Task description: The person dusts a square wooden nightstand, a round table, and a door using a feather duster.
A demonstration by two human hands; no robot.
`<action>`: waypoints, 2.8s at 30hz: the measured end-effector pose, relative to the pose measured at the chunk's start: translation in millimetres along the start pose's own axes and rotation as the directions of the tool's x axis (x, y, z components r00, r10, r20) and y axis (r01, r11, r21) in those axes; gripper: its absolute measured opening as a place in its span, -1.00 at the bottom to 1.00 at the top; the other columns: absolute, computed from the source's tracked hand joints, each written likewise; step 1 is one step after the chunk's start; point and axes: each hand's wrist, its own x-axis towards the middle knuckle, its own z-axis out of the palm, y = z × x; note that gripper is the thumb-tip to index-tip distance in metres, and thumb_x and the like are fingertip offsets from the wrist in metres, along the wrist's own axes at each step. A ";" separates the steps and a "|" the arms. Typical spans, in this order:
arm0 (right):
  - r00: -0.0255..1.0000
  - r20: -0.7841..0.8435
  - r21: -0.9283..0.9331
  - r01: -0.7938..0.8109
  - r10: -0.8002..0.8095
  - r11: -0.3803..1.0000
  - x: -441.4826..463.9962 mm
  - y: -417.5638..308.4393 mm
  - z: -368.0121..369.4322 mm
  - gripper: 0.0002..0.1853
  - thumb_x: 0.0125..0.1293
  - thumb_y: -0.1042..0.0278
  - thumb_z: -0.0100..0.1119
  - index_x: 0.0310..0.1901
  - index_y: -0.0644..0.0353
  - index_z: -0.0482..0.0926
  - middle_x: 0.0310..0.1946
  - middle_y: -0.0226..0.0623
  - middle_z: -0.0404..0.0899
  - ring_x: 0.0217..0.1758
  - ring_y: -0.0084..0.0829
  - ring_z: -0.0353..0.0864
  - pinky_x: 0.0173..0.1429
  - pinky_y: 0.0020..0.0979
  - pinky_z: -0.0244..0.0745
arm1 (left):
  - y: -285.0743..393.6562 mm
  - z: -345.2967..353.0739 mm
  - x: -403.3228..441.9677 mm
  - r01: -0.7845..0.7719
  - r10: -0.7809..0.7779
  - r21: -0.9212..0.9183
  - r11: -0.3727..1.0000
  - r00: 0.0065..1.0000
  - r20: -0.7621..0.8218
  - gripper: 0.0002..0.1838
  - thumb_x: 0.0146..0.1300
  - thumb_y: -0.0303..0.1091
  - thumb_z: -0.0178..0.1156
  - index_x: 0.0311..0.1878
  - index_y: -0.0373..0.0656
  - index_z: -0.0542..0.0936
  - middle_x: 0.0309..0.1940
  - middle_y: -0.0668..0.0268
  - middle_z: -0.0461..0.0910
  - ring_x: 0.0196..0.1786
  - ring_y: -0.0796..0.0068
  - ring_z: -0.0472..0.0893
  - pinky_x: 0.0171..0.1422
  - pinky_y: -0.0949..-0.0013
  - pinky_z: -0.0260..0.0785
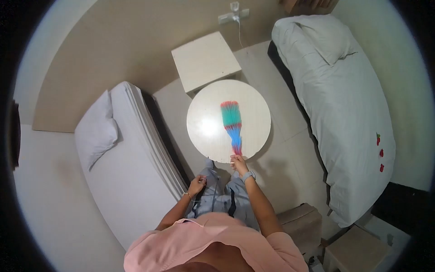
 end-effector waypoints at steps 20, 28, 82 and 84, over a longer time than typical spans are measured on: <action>0.740 -0.614 -0.408 -0.001 -0.274 0.913 158.1 -7.5 35.3 -0.45 0.22 0.50 -0.18 0.24 0.15 -0.04 -0.30 0.04 0.48 -0.27 -0.06 0.50 -0.20 -0.22 0.39 | -84.2 -26.8 246.8 0.122 -0.128 -0.392 0.912 0.992 0.010 -0.12 -0.04 -0.31 0.30 0.19 -0.41 -0.07 0.05 -0.11 0.28 0.12 0.08 0.33 0.18 0.28 0.18; 0.942 -0.063 -0.983 -0.002 -0.329 0.182 176.2 -96.5 57.0 -0.44 0.18 0.56 -0.22 0.26 0.15 0.01 -0.24 0.06 0.44 -0.26 -0.03 0.49 -0.22 -0.18 0.39 | 36.8 -74.1 241.1 -0.058 0.081 0.554 0.830 0.997 -0.017 0.15 -0.32 -0.27 0.44 0.33 0.17 -0.12 0.32 0.06 -0.25 0.34 -0.04 -0.14 0.23 -0.16 0.01; 0.871 0.327 -0.900 0.406 -0.367 0.159 186.4 -155.8 -75.3 -0.57 0.10 0.29 0.04 0.07 -0.01 0.36 -0.15 -0.10 0.40 -0.02 -0.14 0.36 0.04 -0.22 0.26 | 86.6 -49.4 280.6 0.091 -0.340 0.839 0.537 0.933 0.116 0.47 -0.76 0.06 0.52 0.31 0.43 -0.29 0.31 0.15 -0.64 0.31 -0.22 -0.50 0.04 -0.51 -0.03; 0.784 0.245 -0.847 0.459 -0.571 0.268 217.5 -169.6 -75.4 -0.63 0.13 0.31 0.01 0.02 0.07 0.38 -0.19 -0.11 0.42 -0.04 -0.15 0.36 0.04 -0.24 0.27 | 85.1 -50.1 284.7 0.082 -0.301 0.833 0.547 0.948 0.104 0.48 -0.78 0.04 0.52 0.31 0.42 -0.28 0.32 0.15 -0.62 0.31 -0.24 -0.49 0.02 -0.51 -0.01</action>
